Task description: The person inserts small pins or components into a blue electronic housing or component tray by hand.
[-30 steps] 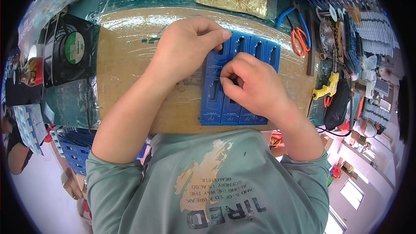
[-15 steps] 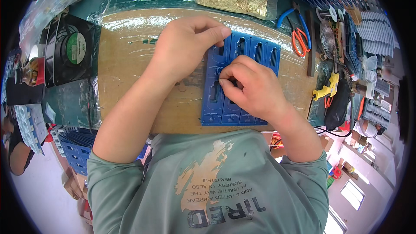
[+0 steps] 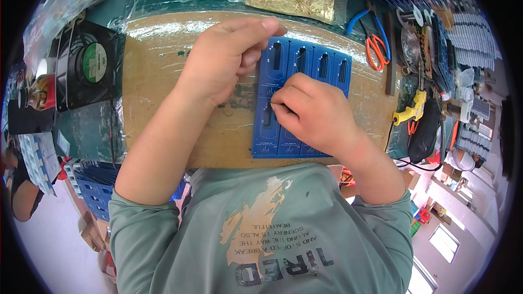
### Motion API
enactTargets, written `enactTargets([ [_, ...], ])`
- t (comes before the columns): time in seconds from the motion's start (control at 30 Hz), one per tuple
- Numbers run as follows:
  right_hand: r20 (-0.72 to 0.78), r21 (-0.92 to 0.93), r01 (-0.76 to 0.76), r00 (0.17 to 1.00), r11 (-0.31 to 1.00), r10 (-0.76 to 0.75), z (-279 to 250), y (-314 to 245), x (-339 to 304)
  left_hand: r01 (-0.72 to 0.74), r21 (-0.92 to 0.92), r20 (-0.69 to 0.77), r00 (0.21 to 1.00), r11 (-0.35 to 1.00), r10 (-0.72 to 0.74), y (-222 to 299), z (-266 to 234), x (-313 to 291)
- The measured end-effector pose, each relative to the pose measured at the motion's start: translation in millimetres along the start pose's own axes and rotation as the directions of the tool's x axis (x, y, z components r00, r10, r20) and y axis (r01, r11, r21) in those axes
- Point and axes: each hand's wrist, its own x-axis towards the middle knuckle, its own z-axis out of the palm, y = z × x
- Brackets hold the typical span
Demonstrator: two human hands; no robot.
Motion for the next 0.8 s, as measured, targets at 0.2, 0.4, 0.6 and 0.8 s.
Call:
enactTargets([
  [0.2, 0.055, -0.061, 0.010, 0.998, 0.998, -0.007, -4, -2, 1, 0.057, -0.144, 0.030, 0.998, 0.988, -0.053, -1, -2, 0],
  [0.4, 0.077, -0.019, -0.071, 0.994, 0.997, 0.072, -7, -6, 1, 0.072, -0.177, 0.028, 0.997, 0.982, -0.068, -2, -2, 1],
  [0.6, 0.139, 0.073, -0.213, 0.970, 0.974, 0.201, -12, -3, 9, 0.057, -0.161, 0.054, 0.997, 0.985, -0.049, -2, 1, -1],
  [0.8, 0.240, 0.058, -0.307, 0.928, 0.950, 0.285, -15, 0, 14, 0.034, -0.142, 0.063, 0.998, 0.989, -0.025, -1, 0, -1],
])
